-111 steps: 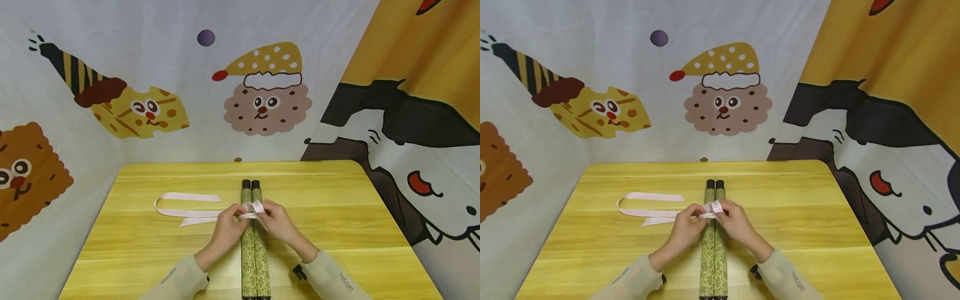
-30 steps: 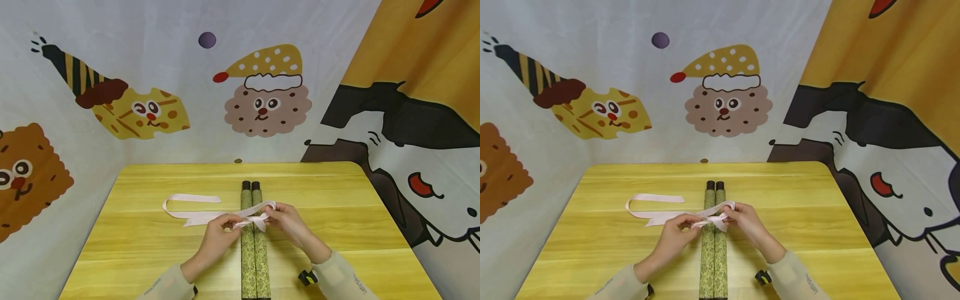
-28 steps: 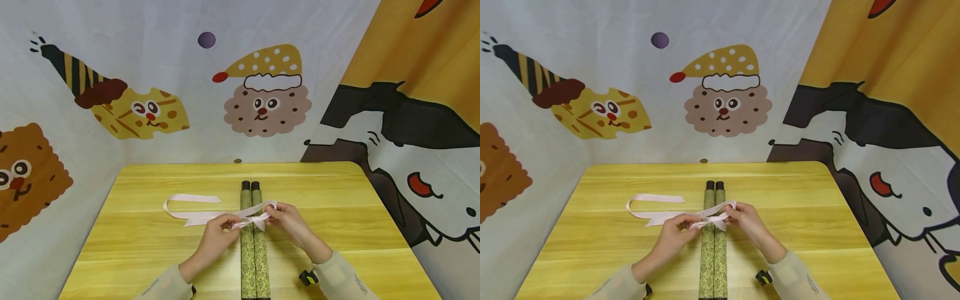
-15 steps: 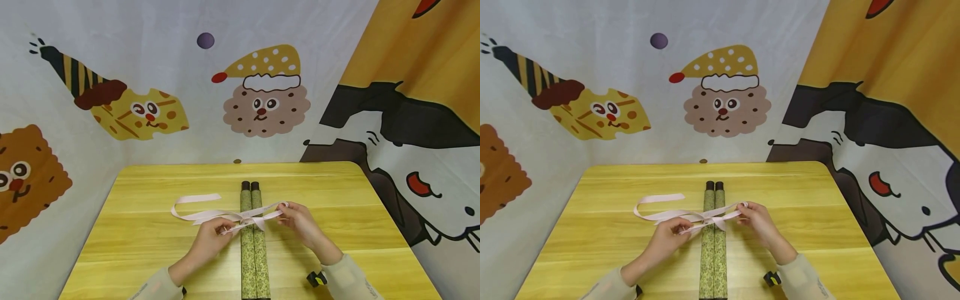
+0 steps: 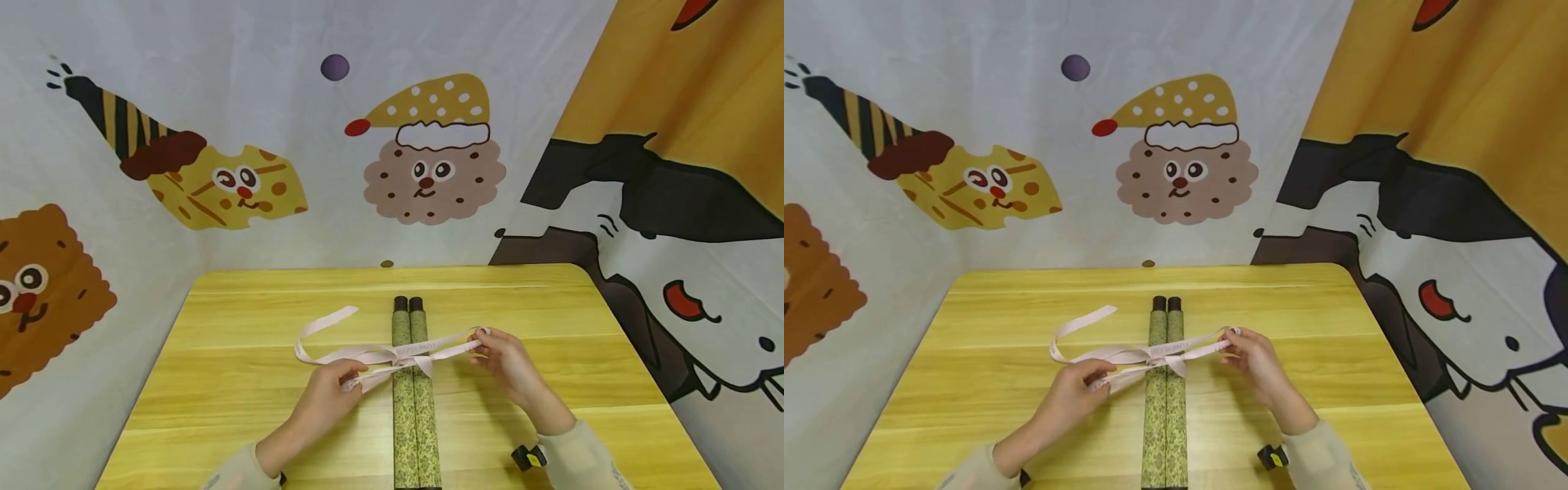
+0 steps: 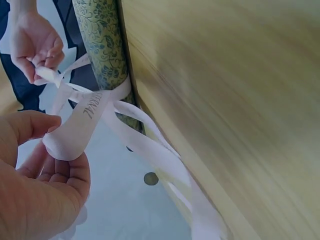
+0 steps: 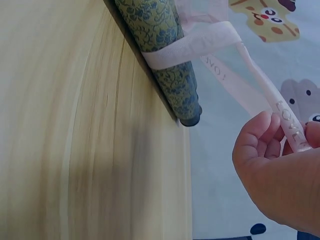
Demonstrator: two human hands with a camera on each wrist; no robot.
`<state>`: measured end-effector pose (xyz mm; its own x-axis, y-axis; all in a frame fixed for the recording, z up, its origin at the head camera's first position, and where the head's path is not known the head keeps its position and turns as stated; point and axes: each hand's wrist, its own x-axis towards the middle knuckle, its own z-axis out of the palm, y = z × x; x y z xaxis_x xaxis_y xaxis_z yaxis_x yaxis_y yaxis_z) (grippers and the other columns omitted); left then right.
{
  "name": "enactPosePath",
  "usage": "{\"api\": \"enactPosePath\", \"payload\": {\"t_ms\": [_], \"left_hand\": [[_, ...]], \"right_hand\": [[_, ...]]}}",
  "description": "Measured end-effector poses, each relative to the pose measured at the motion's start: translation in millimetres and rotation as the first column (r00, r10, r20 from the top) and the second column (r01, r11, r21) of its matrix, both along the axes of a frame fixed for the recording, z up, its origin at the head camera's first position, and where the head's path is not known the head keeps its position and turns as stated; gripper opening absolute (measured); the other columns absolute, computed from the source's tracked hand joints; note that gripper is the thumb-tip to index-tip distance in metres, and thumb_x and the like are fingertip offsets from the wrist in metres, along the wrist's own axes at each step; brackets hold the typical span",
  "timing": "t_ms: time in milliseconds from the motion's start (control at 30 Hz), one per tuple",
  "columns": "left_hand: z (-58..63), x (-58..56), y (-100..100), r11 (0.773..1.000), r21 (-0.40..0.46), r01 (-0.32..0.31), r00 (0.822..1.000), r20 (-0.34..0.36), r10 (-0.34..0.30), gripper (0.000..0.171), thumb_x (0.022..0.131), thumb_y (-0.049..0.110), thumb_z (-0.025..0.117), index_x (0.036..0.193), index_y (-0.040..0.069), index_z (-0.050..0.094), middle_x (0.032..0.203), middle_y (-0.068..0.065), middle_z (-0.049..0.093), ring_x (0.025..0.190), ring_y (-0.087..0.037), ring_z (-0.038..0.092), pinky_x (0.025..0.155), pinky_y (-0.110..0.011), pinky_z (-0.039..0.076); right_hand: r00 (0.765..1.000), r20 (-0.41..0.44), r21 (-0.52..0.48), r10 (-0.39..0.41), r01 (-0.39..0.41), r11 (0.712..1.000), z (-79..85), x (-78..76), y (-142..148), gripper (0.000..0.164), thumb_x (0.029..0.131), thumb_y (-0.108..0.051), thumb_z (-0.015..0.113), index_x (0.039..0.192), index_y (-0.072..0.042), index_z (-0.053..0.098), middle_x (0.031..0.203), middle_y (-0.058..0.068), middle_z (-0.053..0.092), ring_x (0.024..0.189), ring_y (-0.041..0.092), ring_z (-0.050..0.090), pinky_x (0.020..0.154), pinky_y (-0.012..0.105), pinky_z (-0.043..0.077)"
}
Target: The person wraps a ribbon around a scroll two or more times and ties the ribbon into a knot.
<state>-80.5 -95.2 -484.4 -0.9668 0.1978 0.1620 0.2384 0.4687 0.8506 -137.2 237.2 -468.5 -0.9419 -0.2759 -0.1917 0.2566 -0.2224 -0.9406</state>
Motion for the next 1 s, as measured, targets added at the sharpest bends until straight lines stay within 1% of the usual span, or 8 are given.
{"api": "enactPosePath", "payload": {"t_ms": [233,333,533,600,767,800,833,1000], "left_hand": [[6.4,6.1,-17.1,0.999,0.007,-0.045,0.998,0.035,0.044,0.031,0.075,-0.007,0.064,0.102,0.007,0.069,0.084,-0.002,0.065,0.065,-0.011,0.053,0.05,-0.022,0.051],[9.9,6.4,-24.5,0.997,0.019,-0.072,0.997,0.02,0.072,0.031,0.075,-0.009,0.064,0.101,0.007,0.069,0.08,-0.002,0.064,0.062,-0.012,0.053,0.047,-0.022,0.049],[12.2,6.2,-40.1,0.992,0.027,-0.121,0.99,-0.063,0.123,0.028,0.074,-0.008,0.067,0.097,0.008,0.07,0.08,0.002,0.064,0.069,-0.011,0.055,0.053,-0.022,0.052],[21.9,8.8,-43.5,0.99,0.039,-0.135,0.987,-0.086,0.138,0.027,0.074,-0.01,0.066,0.096,0.005,0.069,0.079,-0.002,0.065,0.069,-0.013,0.056,0.052,-0.021,0.051],[27.0,9.2,-57.9,0.984,0.048,-0.174,0.978,-0.106,0.178,0.026,0.074,-0.01,0.067,0.095,0.004,0.069,0.078,-0.003,0.066,0.069,-0.015,0.057,0.046,-0.019,0.049],[23.5,7.9,-62.3,0.982,0.047,-0.181,0.977,-0.105,0.185,0.025,0.075,-0.009,0.067,0.096,0.006,0.069,0.079,-0.002,0.066,0.069,-0.015,0.057,0.047,-0.02,0.05],[20.2,6.7,-66.6,0.981,0.043,-0.19,0.975,-0.106,0.194,0.026,0.075,-0.008,0.068,0.096,0.007,0.069,0.079,0.0,0.066,0.07,-0.014,0.057,0.048,-0.02,0.051],[23.4,6.2,-82.4,0.973,0.028,-0.228,0.967,-0.109,0.23,0.025,0.077,-0.006,0.067,0.096,0.009,0.07,0.082,0.002,0.067,0.073,-0.013,0.058,0.05,-0.02,0.052]], "right_hand": [[0.999,-0.013,-0.022,-0.032,0.032,0.999,-0.9,0.2,14.7,0.021,0.101,-0.018,0.044,0.097,-0.009,0.063,0.086,-0.004,0.064,0.087,0.021,0.056,0.075,0.032,0.051],[0.999,-0.02,-0.033,-0.05,0.049,0.998,-1.4,0.2,21.4,0.022,0.101,-0.017,0.043,0.096,-0.01,0.062,0.087,-0.004,0.065,0.086,0.02,0.055,0.074,0.031,0.05],[0.997,-0.049,-0.061,-0.051,0.048,0.997,-1.1,0.7,34.8,0.025,0.103,-0.017,0.038,0.095,-0.011,0.061,0.091,-0.003,0.064,0.089,0.018,0.054,0.076,0.032,0.046],[0.997,-0.055,-0.081,-0.053,0.048,0.996,-0.4,1.0,39.2,0.027,0.103,-0.016,0.037,0.096,-0.011,0.062,0.092,-0.003,0.064,0.09,0.017,0.054,0.076,0.032,0.046],[0.995,-0.061,-0.148,-0.082,0.072,0.986,0.8,0.6,51.4,0.031,0.104,-0.013,0.035,0.096,-0.012,0.065,0.089,-0.003,0.066,0.088,0.016,0.055,0.076,0.031,0.046],[0.994,-0.061,-0.159,-0.093,0.082,0.984,0.9,0.5,54.2,0.032,0.104,-0.013,0.034,0.096,-0.012,0.066,0.088,-0.003,0.066,0.087,0.016,0.056,0.076,0.031,0.047],[0.993,-0.059,-0.163,-0.101,0.09,0.982,0.7,0.4,57.3,0.032,0.104,-0.013,0.034,0.096,-0.012,0.066,0.088,-0.003,0.066,0.087,0.016,0.056,0.076,0.031,0.047],[0.987,-0.069,-0.145,-0.144,0.133,0.98,0.9,1.9,71.9,0.033,0.103,-0.013,0.035,0.101,-0.01,0.068,0.089,-0.003,0.066,0.086,0.015,0.056,0.074,0.028,0.049]]}}
